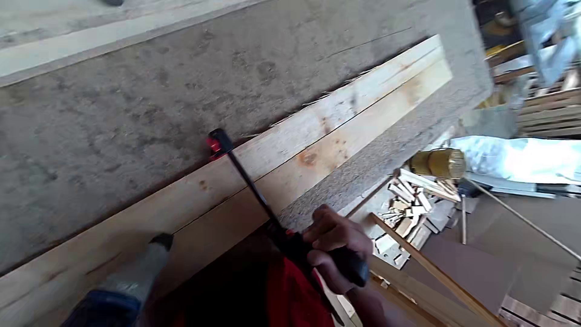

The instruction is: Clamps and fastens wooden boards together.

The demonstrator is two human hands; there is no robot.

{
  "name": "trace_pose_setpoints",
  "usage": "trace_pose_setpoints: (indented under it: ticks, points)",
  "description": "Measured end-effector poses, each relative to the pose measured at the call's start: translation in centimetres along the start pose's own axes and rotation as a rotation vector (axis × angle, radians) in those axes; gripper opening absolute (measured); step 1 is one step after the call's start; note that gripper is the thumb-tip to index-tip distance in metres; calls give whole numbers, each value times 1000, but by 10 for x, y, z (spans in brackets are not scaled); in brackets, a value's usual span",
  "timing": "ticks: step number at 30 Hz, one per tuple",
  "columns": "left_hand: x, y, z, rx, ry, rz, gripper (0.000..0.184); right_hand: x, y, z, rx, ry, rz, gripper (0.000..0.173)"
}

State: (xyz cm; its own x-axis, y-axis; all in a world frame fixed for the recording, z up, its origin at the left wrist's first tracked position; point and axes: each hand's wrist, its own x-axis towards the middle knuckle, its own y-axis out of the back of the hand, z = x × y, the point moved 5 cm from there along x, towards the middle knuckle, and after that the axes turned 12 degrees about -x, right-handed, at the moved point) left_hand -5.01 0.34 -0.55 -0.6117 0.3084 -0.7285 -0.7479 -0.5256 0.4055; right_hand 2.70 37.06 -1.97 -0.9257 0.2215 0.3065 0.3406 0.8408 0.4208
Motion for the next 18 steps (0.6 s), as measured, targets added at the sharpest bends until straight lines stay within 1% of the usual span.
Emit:
trace_pose_setpoints:
  ticks: [2, 5, 8, 11, 13, 14, 15, 16, 18]
  points:
    - [-4, 0, -11, 18, -29, 17, 48, -5, -1, -7, -31, 16, 16, 30]
    - [-24, 7, -32, 51, -51, 87, 42, -9, 3, -22, -35, 45, 48, 25]
    - [-32, 10, -31, 55, -99, 145, 38, -9, 5, -33, -44, 41, 48, 23]
    - [-36, 11, -28, 77, -170, 164, 38, -8, 5, -36, -56, 31, 54, 22]
    - [-30, 12, -19, 89, -152, 103, 39, -8, 5, -37, -84, 32, 45, 21]
    - [-21, 13, -7, 89, -115, 25, 42, -9, 6, -36, -97, 35, 37, 19]
    - [-14, 14, 10, 130, -125, -35, 43, -10, 6, -34, -102, 35, 29, 19]
    - [-13, 16, 26, 181, -170, -55, 44, -11, 7, -33, -105, 30, 23, 19]
    - [-18, 20, 48, 241, -303, 4, 46, -11, 7, -32, -100, 17, 23, 20]
